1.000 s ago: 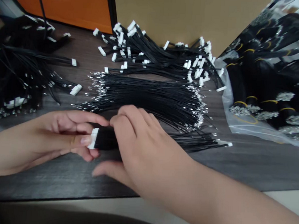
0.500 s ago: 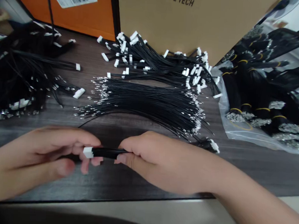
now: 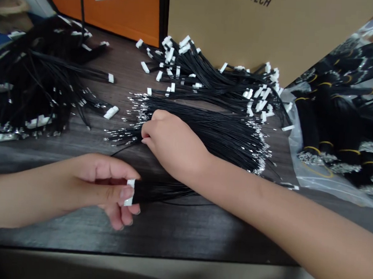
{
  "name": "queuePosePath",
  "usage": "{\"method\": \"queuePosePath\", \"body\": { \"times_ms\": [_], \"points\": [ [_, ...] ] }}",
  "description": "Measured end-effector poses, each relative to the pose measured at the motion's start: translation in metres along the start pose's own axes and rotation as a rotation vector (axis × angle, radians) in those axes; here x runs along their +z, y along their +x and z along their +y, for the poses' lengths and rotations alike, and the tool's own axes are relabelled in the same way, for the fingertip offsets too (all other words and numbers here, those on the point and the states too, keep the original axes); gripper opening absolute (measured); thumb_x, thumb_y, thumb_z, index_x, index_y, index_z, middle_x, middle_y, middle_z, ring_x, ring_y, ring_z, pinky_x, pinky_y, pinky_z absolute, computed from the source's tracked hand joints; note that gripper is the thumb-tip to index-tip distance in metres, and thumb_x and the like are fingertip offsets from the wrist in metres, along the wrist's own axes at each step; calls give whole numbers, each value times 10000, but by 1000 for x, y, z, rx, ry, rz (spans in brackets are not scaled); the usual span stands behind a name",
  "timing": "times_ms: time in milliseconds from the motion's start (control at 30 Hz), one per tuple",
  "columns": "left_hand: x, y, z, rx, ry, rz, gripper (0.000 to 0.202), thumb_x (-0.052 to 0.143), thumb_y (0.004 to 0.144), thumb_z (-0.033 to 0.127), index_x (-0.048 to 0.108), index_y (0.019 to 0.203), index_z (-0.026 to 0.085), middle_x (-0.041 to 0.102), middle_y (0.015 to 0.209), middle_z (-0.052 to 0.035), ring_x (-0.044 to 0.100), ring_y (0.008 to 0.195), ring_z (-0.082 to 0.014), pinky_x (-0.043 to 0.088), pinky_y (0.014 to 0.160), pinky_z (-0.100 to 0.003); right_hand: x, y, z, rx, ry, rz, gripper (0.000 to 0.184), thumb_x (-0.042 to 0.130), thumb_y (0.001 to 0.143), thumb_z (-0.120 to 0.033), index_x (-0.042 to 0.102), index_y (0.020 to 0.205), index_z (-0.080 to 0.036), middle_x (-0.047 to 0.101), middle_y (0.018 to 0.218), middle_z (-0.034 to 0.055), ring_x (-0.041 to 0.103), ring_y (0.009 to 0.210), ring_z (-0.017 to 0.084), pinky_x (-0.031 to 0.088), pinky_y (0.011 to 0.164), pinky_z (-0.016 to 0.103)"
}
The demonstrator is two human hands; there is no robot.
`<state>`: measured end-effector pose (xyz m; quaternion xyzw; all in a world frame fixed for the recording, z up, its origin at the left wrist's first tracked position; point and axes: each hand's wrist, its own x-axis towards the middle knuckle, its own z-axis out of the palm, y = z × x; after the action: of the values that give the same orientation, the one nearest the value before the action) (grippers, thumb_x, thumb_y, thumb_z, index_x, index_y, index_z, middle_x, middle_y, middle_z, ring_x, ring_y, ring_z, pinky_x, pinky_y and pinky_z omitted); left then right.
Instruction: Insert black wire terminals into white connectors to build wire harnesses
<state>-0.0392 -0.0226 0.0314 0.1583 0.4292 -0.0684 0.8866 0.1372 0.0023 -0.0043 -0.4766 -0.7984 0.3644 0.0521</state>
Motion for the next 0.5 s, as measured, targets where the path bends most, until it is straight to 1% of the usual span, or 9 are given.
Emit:
{"method": "queuePosePath", "body": {
  "times_ms": [167,267,367,433,500],
  "points": [
    [-2,2,-4,32,-7,-25,209,596,886,175,621,683,136,716,700,3,686,625,-89,570,633,-162,1,5,-6,81,-12,-53,100,615,838,-118,714,825,-130,602,859,39,545,791,131,413,749,265],
    [-1,2,-4,43,-22,-24,211,590,886,150,625,678,134,717,692,-1,684,624,-88,568,628,-155,0,8,-6,81,-30,-95,85,615,828,-114,692,801,-134,582,858,38,526,788,135,405,729,268],
    [-1,2,-4,61,-25,-19,199,588,887,147,643,696,132,718,700,-5,686,632,-95,573,622,-165,-2,8,-6,76,10,-135,111,559,862,-122,657,811,-123,570,875,50,516,777,132,411,712,264],
    [-1,1,-3,73,-11,-14,189,601,883,159,645,701,131,718,707,-9,687,636,-103,578,623,-176,-5,8,-8,103,72,-112,126,522,887,-126,636,835,-116,575,902,55,526,790,121,427,738,258],
    [-1,0,-1,90,13,12,192,595,888,152,644,704,127,715,700,-10,684,628,-99,574,615,-167,-15,10,-11,161,169,-29,114,521,888,-121,622,835,-114,600,887,38,549,796,102,441,769,246]
  ]
}}
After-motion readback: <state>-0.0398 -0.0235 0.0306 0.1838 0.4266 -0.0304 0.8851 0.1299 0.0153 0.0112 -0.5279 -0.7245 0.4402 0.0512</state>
